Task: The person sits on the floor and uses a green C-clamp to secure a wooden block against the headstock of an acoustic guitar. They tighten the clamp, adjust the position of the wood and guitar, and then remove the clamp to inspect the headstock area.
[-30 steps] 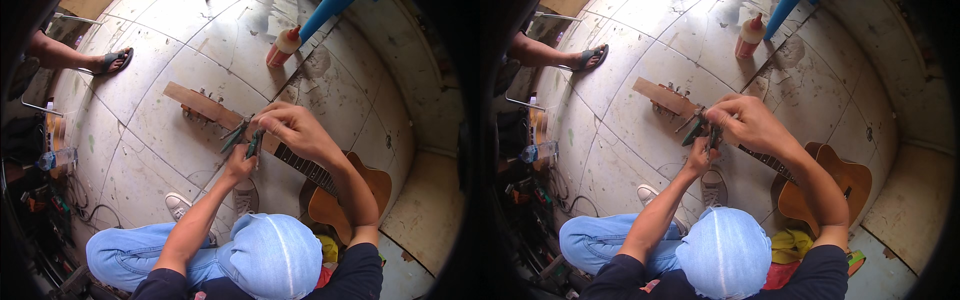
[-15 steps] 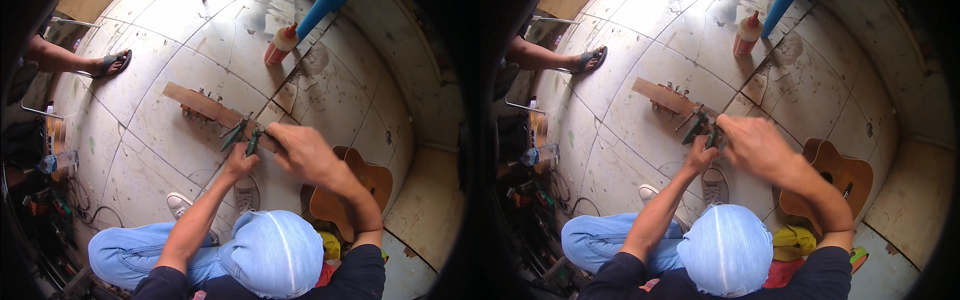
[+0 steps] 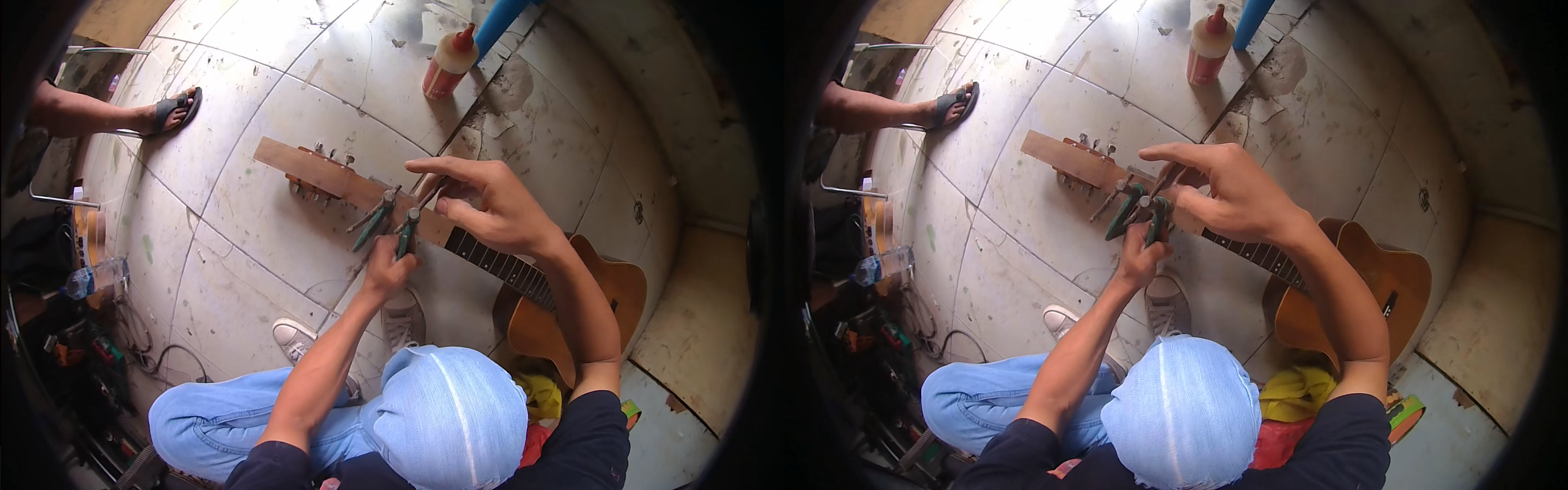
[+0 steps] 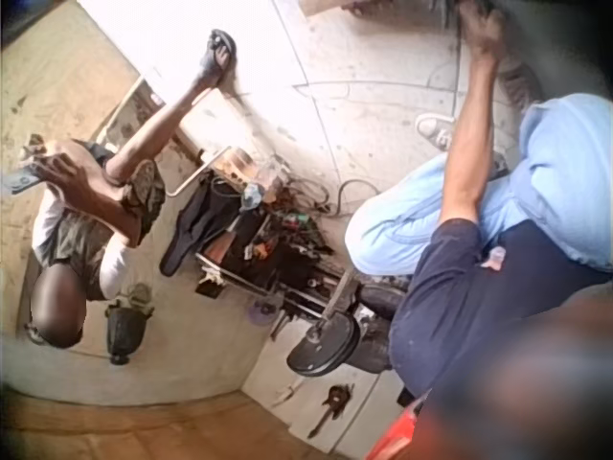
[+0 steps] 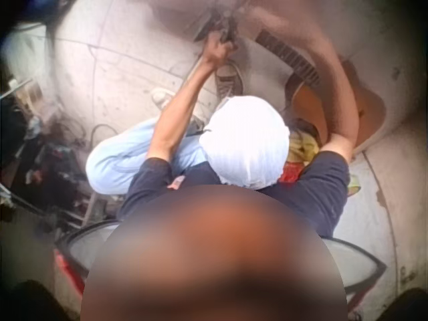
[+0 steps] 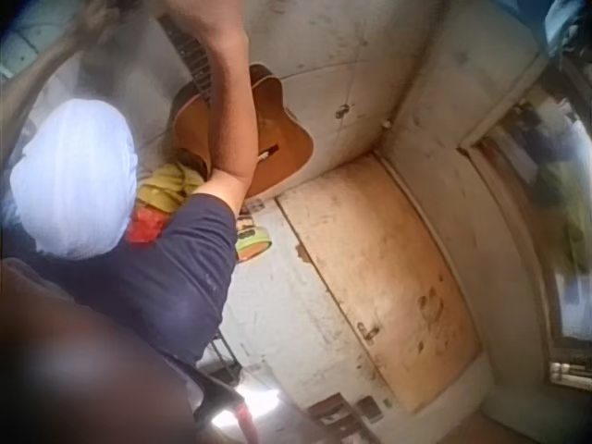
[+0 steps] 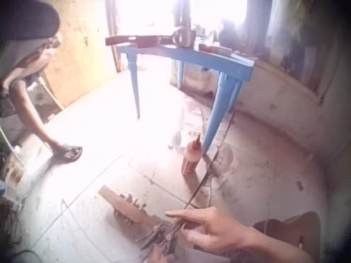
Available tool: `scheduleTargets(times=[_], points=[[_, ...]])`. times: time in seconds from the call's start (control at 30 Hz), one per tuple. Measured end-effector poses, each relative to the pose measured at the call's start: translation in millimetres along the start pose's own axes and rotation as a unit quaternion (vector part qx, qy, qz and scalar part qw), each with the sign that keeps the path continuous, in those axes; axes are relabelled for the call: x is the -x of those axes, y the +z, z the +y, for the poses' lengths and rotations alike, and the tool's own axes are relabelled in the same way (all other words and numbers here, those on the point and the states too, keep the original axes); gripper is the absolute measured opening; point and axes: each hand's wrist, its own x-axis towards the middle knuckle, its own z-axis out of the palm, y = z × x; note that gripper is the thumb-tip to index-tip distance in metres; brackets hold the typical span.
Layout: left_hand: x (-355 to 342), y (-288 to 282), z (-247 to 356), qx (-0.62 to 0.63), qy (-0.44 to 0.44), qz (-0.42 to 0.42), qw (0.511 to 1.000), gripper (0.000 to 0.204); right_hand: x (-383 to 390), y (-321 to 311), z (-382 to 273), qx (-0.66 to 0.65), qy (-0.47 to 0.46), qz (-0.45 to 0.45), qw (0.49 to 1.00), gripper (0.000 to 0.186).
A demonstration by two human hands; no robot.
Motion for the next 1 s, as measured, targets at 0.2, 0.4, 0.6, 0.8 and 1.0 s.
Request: scheduleTargets(times=[0.2,0.4,0.6,0.8,1.0], points=[[0,1,5,0.012,-0.013,-0.001,1.0,0.031,-6,-6,-7,0.233,-0.09,-0.034,0.968,0.026],[1,5,1,-0.022,0.031,0.037,0.999,0.03,-10,-5,-6,0.247,-0.155,-0.017,0.956,0.014],[1,8,13,0.011,0.015,0.027,0.999,0.03,-6,-5,-11,0.3,-0.159,-0.022,0.94,0.02],[-1,3,-3,0.014,0.013,0.03,0.999,0.033,-1,5,-33,0.297,-0.051,0.152,0.941,0.027],[-3,4,-2,0.025,0.023,0.012,0.999,0.036,-10,10,-34,0.256,0.071,0.103,0.958,0.041]])
